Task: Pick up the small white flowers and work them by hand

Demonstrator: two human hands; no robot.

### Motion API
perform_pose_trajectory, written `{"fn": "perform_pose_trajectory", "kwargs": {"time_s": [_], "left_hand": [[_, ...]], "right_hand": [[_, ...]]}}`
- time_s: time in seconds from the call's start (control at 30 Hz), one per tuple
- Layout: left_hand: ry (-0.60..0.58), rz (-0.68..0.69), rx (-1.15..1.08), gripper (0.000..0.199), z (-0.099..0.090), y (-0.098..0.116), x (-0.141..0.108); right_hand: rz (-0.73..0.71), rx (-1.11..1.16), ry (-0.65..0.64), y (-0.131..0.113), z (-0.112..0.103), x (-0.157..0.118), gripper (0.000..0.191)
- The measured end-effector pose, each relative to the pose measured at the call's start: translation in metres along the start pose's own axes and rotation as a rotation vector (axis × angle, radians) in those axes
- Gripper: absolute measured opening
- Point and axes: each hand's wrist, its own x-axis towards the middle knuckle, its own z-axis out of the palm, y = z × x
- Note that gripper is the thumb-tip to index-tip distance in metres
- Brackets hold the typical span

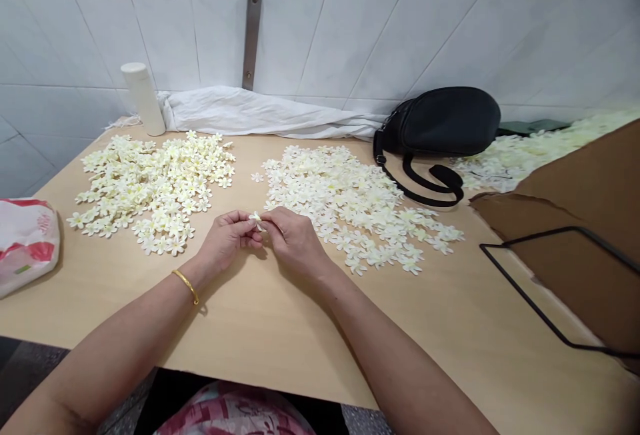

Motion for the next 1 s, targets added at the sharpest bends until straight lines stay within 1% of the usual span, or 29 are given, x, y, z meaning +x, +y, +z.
{"fn": "perform_pose_trajectory", "kwargs": {"time_s": [0.17, 0.33, 0.47, 0.57, 0.7, 0.9, 1.0], "left_hand": [[-0.048, -0.019, -0.032, 0.011, -0.0012, -0.0018, 0.0002], [-0.083, -0.025, -0.054, 0.014, -0.0012, -0.0027, 0.0004], [-0.066, -0.037, -0.068, 0.014, 0.0012, 0.0004, -0.0009], [-0.046, -0.034, -0.075, 0.013, 0.0012, 0.0024, -0.0014], [-0.06, -0.036, -0.083, 0.013, -0.0011, 0.0012, -0.0008], [-0.067, -0.074, -0.098, 0.009, -0.0027, -0.0022, 0.0007], [-0.077, -0.079, -0.11, 0.007, -0.0016, -0.001, 0.0002]], "right_hand": [[0.002, -0.086, -0.046, 0.0022, 0.0012, 0.0, 0.02], [0.04, -0.012, -0.007, 0.0041, 0.002, 0.0008, 0.018], [0.066, 0.069, 0.009, 0.0042, 0.0013, 0.0014, 0.021], [0.034, 0.137, -0.016, 0.0036, -0.0002, 0.0016, 0.02], [0.009, 0.131, -0.032, 0.0041, -0.0009, 0.0013, 0.021], [0.048, 0.106, -0.03, 0.006, 0.0, 0.0016, 0.022], [0.11, 0.142, -0.018, 0.0059, 0.0001, 0.0023, 0.024]]}}
